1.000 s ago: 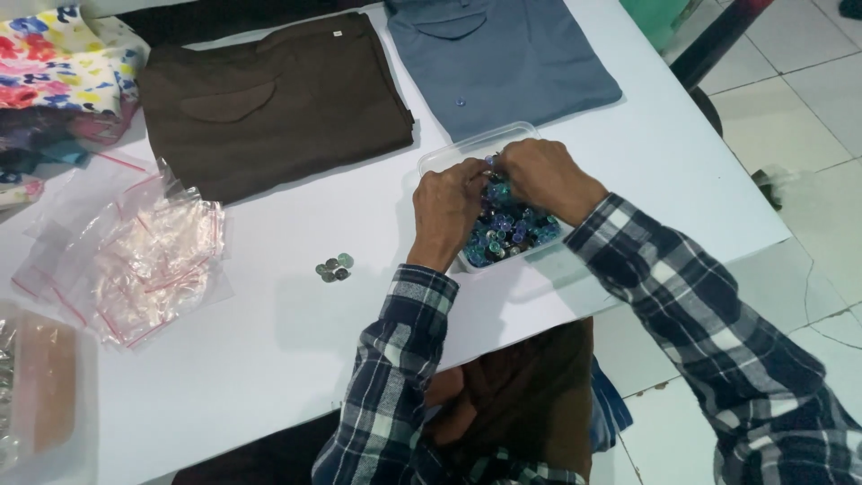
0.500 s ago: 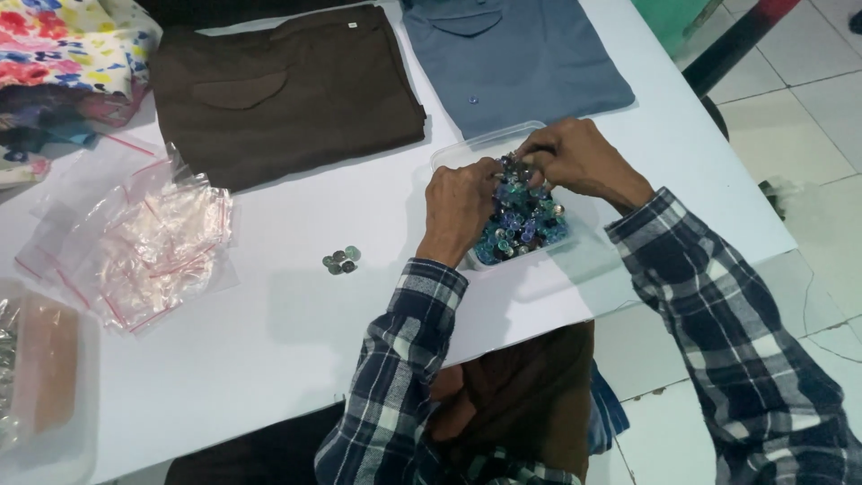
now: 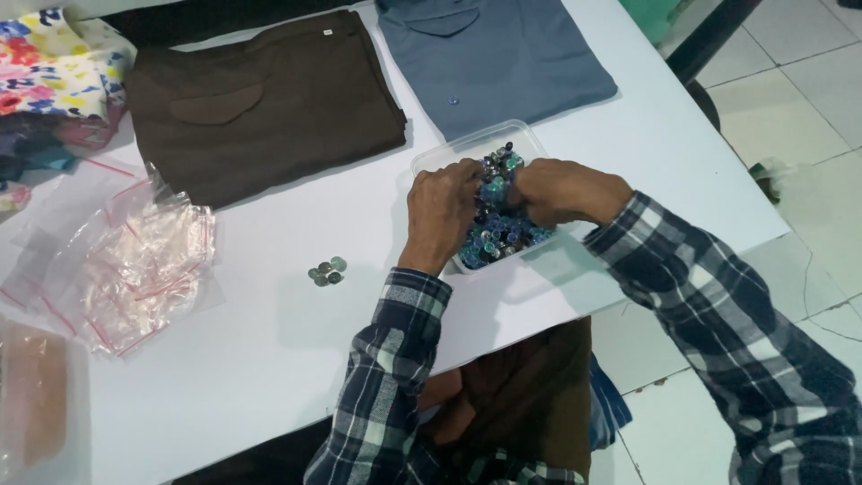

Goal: The person sorts small colorful buttons from a clear plastic container by hand, picking them up and placing them on the table. The person occasionally picks up a button to inspect it before returning it to the container.

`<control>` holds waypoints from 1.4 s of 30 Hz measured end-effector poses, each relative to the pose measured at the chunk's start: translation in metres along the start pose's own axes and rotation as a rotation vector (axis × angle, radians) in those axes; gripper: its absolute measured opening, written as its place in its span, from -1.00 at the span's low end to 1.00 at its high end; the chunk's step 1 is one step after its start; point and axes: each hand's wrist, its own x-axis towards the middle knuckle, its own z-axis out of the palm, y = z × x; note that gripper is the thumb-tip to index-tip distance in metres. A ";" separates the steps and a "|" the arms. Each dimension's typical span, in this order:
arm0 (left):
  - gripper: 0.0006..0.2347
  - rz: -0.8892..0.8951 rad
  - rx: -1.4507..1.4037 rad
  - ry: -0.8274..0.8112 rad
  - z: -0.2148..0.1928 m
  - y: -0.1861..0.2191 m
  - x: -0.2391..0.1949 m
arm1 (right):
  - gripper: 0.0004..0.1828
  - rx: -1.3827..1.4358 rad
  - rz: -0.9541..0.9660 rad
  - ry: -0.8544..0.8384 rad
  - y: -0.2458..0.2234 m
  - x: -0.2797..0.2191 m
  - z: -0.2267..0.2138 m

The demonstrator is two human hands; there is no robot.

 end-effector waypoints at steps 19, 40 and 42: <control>-0.85 0.007 -0.029 0.013 -0.004 0.003 -0.001 | -0.62 0.127 0.016 -0.029 -0.013 -0.020 -0.024; -0.86 0.018 -0.065 0.029 -0.015 0.009 -0.003 | -0.54 0.474 -0.005 0.111 -0.011 -0.045 -0.044; -0.87 0.035 -0.049 0.013 -0.016 0.009 -0.003 | -0.53 0.510 -0.010 0.220 -0.002 -0.042 -0.044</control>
